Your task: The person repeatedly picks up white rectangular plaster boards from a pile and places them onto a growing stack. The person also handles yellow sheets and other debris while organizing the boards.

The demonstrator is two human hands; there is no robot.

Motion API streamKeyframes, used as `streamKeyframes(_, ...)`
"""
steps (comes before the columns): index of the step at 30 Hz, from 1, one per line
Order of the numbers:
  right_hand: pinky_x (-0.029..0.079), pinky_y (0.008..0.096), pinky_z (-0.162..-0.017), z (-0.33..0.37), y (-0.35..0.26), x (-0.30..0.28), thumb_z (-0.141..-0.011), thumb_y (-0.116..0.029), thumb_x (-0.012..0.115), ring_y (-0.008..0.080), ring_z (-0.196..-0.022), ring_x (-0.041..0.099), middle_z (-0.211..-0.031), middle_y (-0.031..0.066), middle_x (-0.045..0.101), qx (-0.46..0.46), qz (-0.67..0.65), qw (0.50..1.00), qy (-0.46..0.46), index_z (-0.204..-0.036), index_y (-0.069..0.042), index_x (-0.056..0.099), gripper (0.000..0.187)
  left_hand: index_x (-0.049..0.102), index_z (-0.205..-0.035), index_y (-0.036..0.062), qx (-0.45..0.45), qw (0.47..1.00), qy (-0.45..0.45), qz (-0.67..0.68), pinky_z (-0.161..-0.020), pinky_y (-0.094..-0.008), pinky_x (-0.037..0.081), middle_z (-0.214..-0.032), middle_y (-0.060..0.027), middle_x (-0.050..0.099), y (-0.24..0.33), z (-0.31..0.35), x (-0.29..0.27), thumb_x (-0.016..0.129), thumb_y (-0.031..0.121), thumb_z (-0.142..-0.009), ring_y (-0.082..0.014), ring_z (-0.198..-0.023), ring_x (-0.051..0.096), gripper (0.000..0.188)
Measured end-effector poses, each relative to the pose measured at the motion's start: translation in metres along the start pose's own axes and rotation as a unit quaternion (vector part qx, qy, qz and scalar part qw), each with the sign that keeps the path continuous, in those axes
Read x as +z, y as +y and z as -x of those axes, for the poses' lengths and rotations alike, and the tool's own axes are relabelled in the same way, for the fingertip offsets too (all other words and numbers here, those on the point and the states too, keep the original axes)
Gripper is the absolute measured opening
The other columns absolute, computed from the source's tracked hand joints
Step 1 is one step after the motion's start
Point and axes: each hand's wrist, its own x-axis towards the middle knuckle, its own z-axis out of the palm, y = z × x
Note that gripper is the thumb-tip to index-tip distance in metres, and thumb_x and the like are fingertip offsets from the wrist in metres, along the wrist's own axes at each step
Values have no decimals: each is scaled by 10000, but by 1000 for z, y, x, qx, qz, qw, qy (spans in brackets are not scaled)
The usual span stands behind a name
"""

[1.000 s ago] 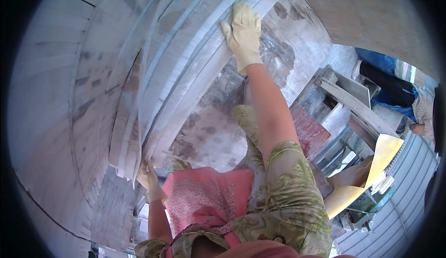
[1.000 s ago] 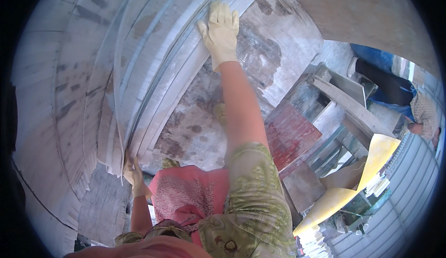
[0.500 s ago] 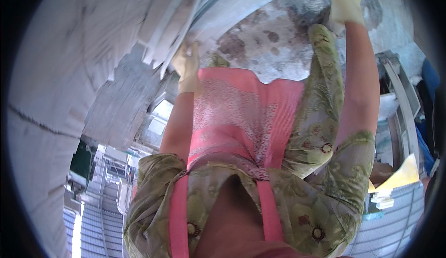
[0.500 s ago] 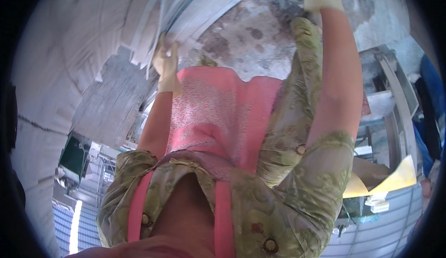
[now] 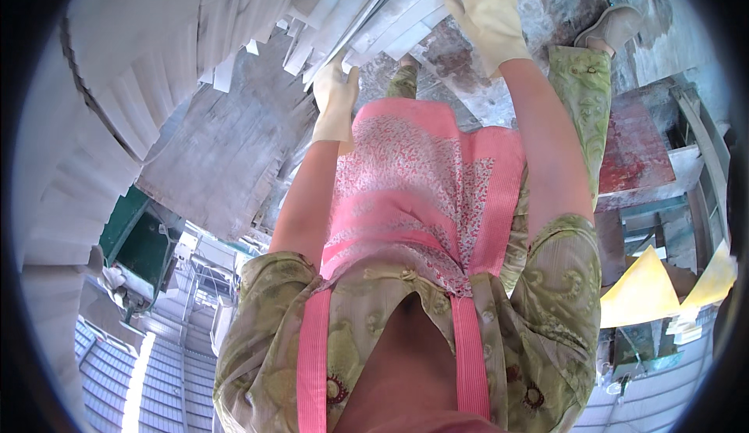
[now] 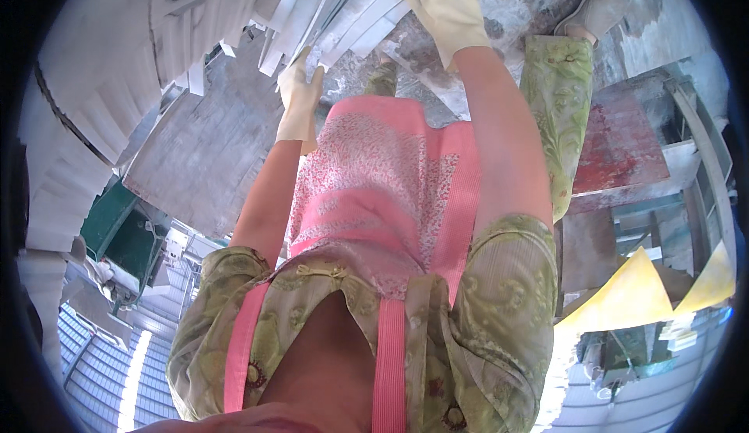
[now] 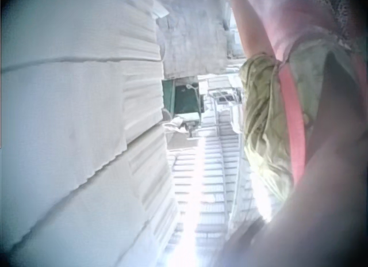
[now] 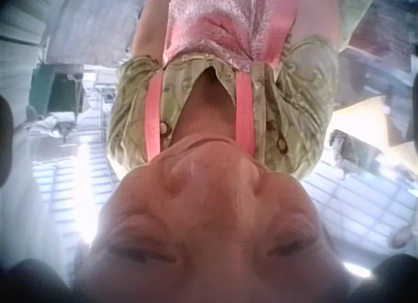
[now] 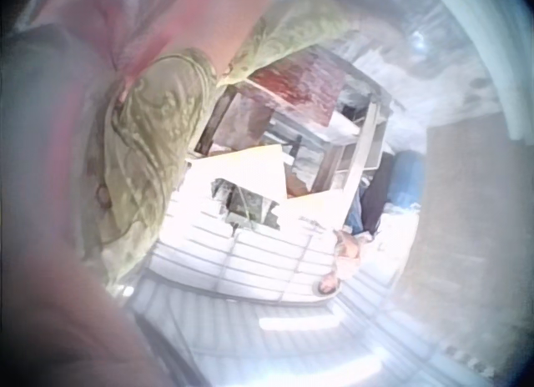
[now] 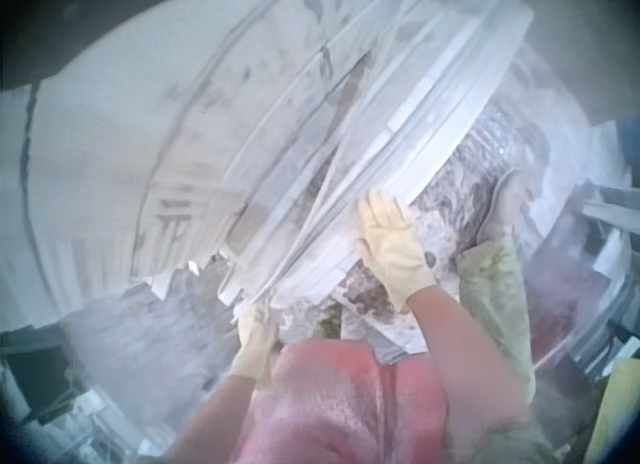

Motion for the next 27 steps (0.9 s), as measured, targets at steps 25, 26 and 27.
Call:
streamKeyframes(25, 494, 277, -602, 57, -86, 117, -1016, -227, 616, 136, -598, 585, -720, 60, 644, 536, -572, 618, 60, -906, 7, 636, 260, 525, -1408, -35, 1, 984, -55, 172, -1119, -412, 404, -1385, -244, 594, -8, 36, 5, 672, 342, -922, -325, -1329, 545, 633)
streamKeyframes(26, 492, 285, -615, 58, -87, 118, -1007, -244, 637, 136, -610, 578, -705, 59, 638, 540, -577, 608, 80, -885, 5, 637, 278, 521, -1399, -55, -8, 966, -86, 245, -1112, -415, 416, -1368, -247, 604, -3, 47, 4, 656, 323, -939, -319, -1317, 555, 610)
streamKeyframes(27, 491, 293, -628, 60, -88, 119, -997, -261, 658, 136, -622, 571, -690, 58, 631, 543, -580, 599, 99, -863, 4, 638, 297, 515, -1396, -60, -73, 927, -154, 334, -1104, -412, 426, -1357, -243, 608, 3, 53, 8, 633, 304, -956, -320, -1307, 559, 583)
